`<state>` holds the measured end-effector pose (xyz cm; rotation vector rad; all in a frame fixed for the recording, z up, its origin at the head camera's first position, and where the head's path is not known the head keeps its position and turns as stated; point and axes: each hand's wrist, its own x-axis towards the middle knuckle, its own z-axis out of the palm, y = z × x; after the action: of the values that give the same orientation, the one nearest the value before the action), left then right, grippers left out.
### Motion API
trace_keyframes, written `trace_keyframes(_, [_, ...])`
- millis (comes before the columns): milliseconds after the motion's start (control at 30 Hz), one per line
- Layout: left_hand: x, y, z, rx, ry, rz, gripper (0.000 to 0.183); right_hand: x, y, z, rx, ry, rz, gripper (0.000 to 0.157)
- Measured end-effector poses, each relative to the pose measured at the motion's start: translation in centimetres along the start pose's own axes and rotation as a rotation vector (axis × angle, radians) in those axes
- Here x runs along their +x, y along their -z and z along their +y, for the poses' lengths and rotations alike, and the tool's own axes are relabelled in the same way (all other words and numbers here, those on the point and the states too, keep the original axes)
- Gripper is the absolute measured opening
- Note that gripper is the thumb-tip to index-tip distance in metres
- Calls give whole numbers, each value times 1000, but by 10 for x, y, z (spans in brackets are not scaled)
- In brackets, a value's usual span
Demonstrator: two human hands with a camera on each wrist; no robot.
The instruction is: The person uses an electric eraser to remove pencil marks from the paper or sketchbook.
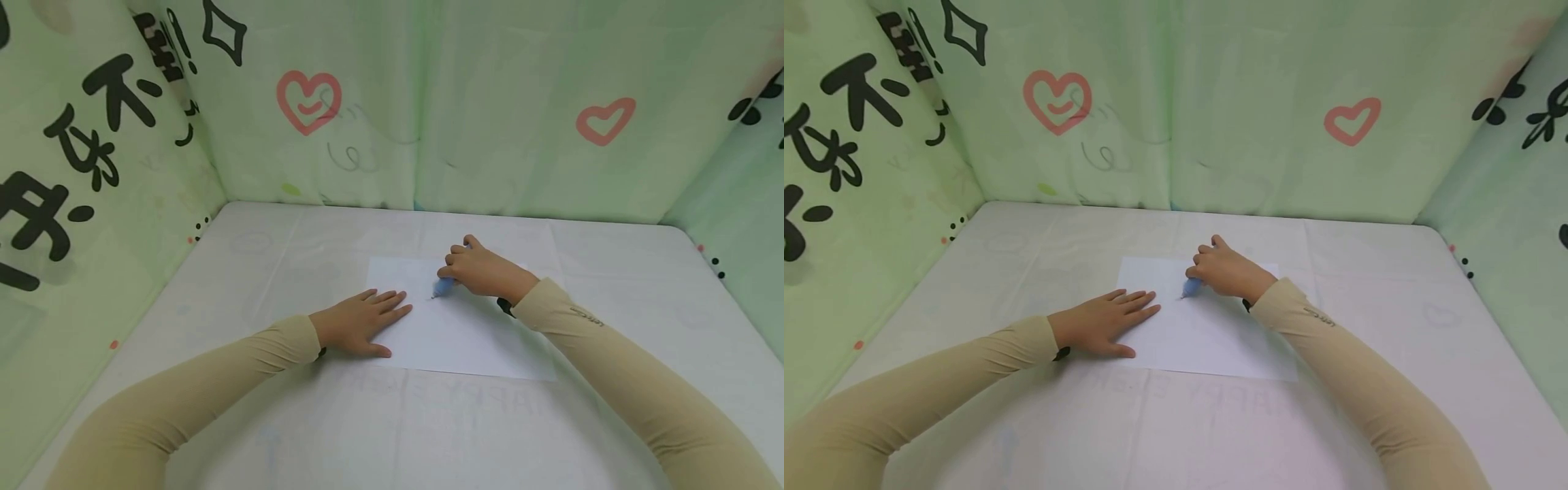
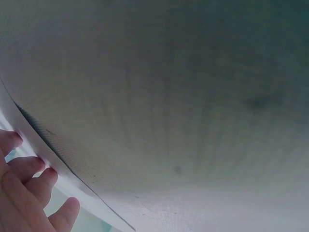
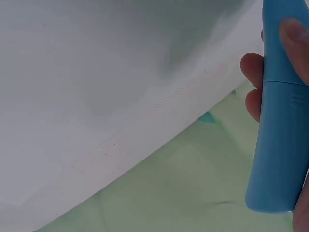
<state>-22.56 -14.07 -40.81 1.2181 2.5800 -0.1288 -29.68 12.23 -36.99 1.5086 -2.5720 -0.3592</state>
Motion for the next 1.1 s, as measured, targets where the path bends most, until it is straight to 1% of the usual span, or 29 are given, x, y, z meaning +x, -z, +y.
trace_keyframes(367, [-1,1,1,9,15,-14,84,1,1,0,3,-1,-10,25])
trace_keyframes(767, [0,-1,0,14,8,-9,84,5,3,-2,-9,-2,-28,24])
trace_keyframes(1100, [-1,3,3,0,8,-13,84,5,4,-3,-11,8,-28,23])
